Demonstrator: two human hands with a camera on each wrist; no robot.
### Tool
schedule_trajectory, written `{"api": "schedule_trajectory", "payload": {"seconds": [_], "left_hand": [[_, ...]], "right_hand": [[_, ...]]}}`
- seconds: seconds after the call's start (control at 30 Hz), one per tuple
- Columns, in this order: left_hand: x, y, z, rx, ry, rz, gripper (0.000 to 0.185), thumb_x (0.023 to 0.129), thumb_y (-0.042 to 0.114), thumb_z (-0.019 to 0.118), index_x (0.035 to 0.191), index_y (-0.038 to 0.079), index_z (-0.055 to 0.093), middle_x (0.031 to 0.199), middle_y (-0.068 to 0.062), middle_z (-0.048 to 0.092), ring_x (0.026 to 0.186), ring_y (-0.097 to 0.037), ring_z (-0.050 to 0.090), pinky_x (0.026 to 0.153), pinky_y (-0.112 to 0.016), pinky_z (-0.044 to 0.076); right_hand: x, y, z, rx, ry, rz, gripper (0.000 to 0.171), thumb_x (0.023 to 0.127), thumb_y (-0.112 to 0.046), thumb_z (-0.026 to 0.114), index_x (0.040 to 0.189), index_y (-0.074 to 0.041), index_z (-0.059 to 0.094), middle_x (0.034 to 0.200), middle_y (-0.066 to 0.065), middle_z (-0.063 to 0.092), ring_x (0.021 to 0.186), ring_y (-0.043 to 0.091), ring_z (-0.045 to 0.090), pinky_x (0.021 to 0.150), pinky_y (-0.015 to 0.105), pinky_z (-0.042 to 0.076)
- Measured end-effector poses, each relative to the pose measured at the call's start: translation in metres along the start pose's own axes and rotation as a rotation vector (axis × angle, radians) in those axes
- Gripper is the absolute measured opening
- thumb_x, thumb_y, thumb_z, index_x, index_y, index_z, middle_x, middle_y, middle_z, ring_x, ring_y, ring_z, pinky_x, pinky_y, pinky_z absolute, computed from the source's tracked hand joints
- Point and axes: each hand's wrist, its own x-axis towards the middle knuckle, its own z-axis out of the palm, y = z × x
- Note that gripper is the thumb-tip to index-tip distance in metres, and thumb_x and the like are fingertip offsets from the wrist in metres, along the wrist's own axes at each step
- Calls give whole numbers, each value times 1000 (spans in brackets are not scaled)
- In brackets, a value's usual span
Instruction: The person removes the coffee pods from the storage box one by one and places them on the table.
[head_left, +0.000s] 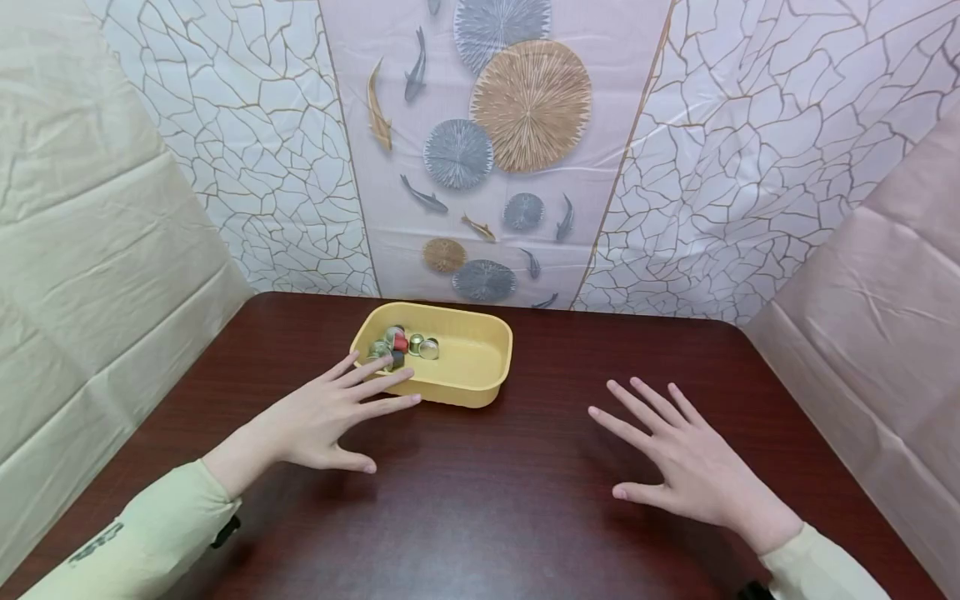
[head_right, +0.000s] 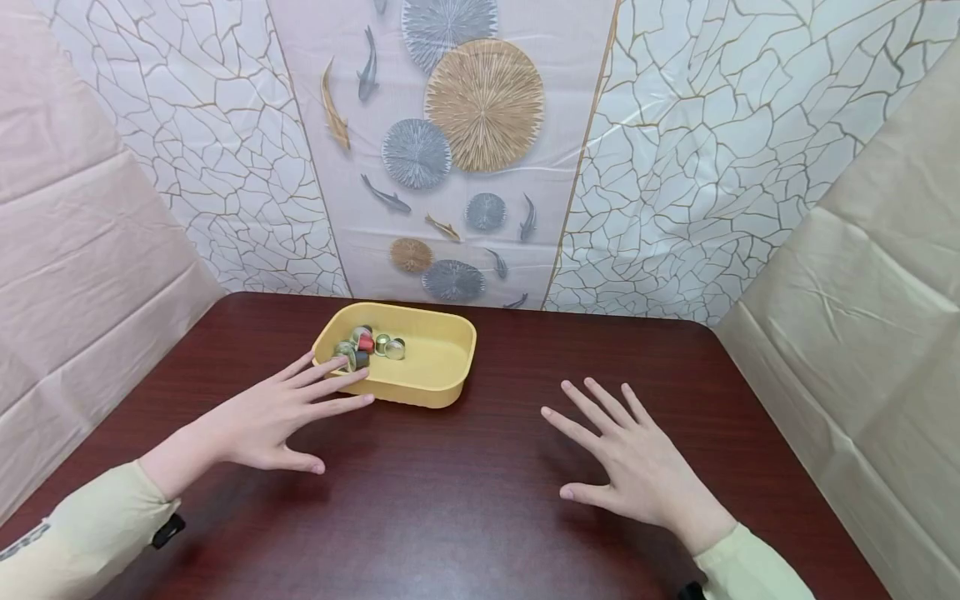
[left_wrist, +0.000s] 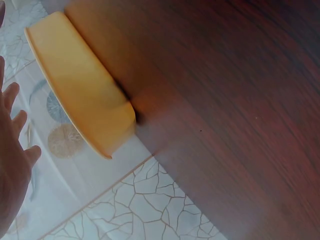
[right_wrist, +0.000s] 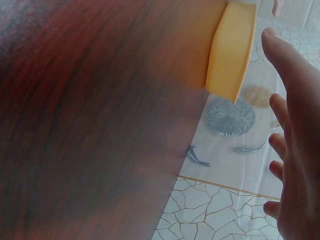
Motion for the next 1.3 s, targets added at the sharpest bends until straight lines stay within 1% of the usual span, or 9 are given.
{"api": "schedule_trajectory", "payload": {"seconds": [0.17,0.33,0.53,0.67,0.83,0.93,1.13,1.3], "left_hand": [[1,-1,-1,3,-9,-2,91,76,72,66,153,35,35,161,-2,35,151,-31,27,111,-64,30],[1,-2,-3,1,-7,-9,91,76,72,66,153,35,35,162,0,33,151,-30,27,112,-63,29],[0,-1,-3,-16,-5,-14,91,77,70,67,153,33,36,162,-1,33,149,-32,30,113,-64,26],[1,-4,-5,-34,-7,-35,89,78,66,69,154,32,35,162,-2,33,149,-32,31,112,-64,28],[1,-9,-9,-59,-18,-70,87,80,61,70,154,32,34,163,-2,31,152,-29,25,114,-63,26],[1,-13,-10,-72,-27,-93,85,82,62,68,155,32,33,163,-1,30,152,-28,24,115,-63,24],[0,-20,-11,-93,-32,-134,81,87,69,57,155,32,33,165,4,24,152,-27,25,117,-62,21],[1,-25,-10,-102,-37,-153,80,88,69,56,155,32,33,165,4,24,152,-27,24,118,-61,21]], "right_hand": [[-1,1,-1,-4,10,6,88,78,-70,67,153,-36,36,166,-1,23,155,23,13,122,35,-17],[-4,3,-1,-3,22,13,89,77,-69,69,153,-36,36,165,0,25,155,23,14,123,36,-15],[-6,2,0,10,6,14,89,78,-69,68,153,-36,35,166,-1,23,155,23,14,122,35,-16],[-6,3,0,13,5,17,89,78,-69,68,154,-36,34,165,-1,24,154,24,16,122,34,-16],[-2,4,-3,10,2,21,90,78,-68,69,154,-37,33,166,-1,23,153,26,18,122,34,-15],[1,5,-5,12,-3,19,90,78,-67,69,154,-36,32,166,-1,22,153,27,19,122,35,-15],[7,4,-9,13,-3,19,89,79,-66,69,154,-35,33,166,-1,22,153,26,19,123,34,-15],[10,4,-10,23,3,36,89,79,-65,70,154,-35,33,166,-1,22,153,26,20,123,31,-15]]}}
